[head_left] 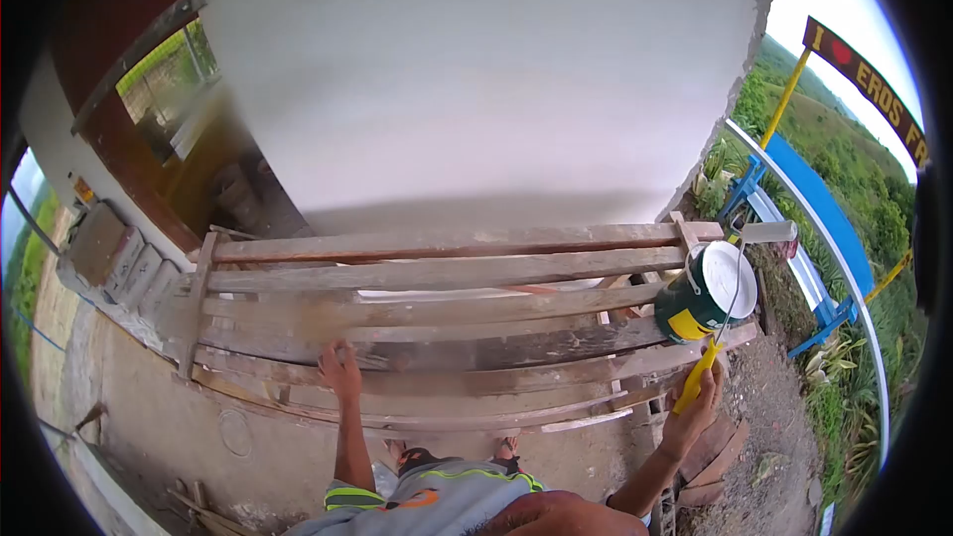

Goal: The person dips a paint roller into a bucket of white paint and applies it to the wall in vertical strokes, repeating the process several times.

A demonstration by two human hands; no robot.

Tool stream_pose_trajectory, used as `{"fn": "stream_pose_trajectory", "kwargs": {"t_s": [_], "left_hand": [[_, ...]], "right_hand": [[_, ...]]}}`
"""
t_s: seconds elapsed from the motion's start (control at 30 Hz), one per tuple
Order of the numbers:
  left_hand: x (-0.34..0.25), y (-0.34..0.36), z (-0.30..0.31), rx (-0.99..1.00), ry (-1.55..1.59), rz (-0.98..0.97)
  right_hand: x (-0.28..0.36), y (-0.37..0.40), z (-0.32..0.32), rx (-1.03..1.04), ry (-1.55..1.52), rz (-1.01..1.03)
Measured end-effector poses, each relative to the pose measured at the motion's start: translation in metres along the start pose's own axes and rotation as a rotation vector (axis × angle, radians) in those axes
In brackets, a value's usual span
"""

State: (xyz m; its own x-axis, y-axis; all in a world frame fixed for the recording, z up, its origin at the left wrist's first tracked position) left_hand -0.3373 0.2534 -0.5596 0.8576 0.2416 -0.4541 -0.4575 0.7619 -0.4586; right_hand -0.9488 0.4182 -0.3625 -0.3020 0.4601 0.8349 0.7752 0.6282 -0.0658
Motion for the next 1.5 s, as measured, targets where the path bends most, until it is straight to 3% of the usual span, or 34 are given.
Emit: {"fn": "stream_pose_trajectory", "kwargs": {"t_s": [0.07, 0.13, 0.2, 0.3, 0.4, 0.5, 0.6, 0.73, 0.8, 0.9, 0.93, 1.1, 1.27, 1.4, 1.5], "left_hand": [[0.019, -0.03, 0.019, 0.04, 0.207, -0.031], [0.064, -0.078, 0.038, 0.084, 0.223, -0.03], [0.103, -0.138, 0.063, 0.155, 0.298, 0.004], [0.187, -0.223, 0.072, 0.158, 0.076, -0.089], [0.25, -0.288, 0.069, 0.021, -0.002, -0.201], [0.291, -0.33, 0.069, -0.102, -0.353, -0.156], [0.349, -0.365, 0.056, 0.059, -0.326, -0.031], [0.392, -0.372, 0.039, 0.043, -0.27, 0.041], [0.394, -0.373, 0.033, 0.04, -0.261, 0.07], [0.393, -0.377, 0.034, 0.038, -0.21, 0.095], [0.389, -0.376, 0.037, 0.011, -0.227, 0.088], [0.377, -0.374, 0.042, -0.063, -0.305, 0.047], [0.38, -0.374, 0.039, -0.086, -0.363, 0.045], [0.379, -0.374, 0.038, -0.102, -0.405, 0.036], [0.377, -0.375, 0.039, -0.082, -0.423, 0.042]], "right_hand": [[-0.014, 0.018, -0.082, 0.12, 0.008, 0.021], [-0.042, 0.038, -0.161, 0.27, 0.014, 0.048], [-0.083, 0.065, -0.243, 0.418, -0.11, -0.041], [-0.138, 0.115, -0.383, 0.557, -0.175, -0.032], [-0.161, 0.149, -0.526, 0.721, -0.194, 0.057], [-0.169, 0.164, -0.641, 0.742, -0.198, 0.221], [-0.162, 0.172, -0.727, 0.738, -0.118, 0.321], [-0.171, 0.165, -0.802, 0.701, 0.011, 0.461], [-0.187, 0.164, -0.816, 0.666, 0.072, 0.59], [-0.231, 0.17, -0.795, 0.623, 0.202, 0.592], [-0.256, 0.17, -0.779, 0.641, 0.177, 0.724], [-0.38, 0.218, -0.664, 0.588, 0.294, 0.317], [-0.478, 0.244, -0.57, 0.531, 0.454, 0.326], [-0.484, 0.256, -0.558, 0.495, 0.383, 0.273], [-0.456, 0.243, -0.599, 0.508, 0.303, 0.353]]}}
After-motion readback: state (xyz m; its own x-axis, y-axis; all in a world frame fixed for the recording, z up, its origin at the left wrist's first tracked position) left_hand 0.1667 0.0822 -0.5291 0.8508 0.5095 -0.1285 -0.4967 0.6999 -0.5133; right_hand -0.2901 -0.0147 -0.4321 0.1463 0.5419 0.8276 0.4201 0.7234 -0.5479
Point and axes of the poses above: each hand's wrist, its own y-axis away from the middle knuckle, its own z-axis out of the back of the hand, x = y × z, the point moved 7 cm from there along -y, towards the middle knuckle, and after that the axes turned 15 degrees about -y, right-handed, at the moved point
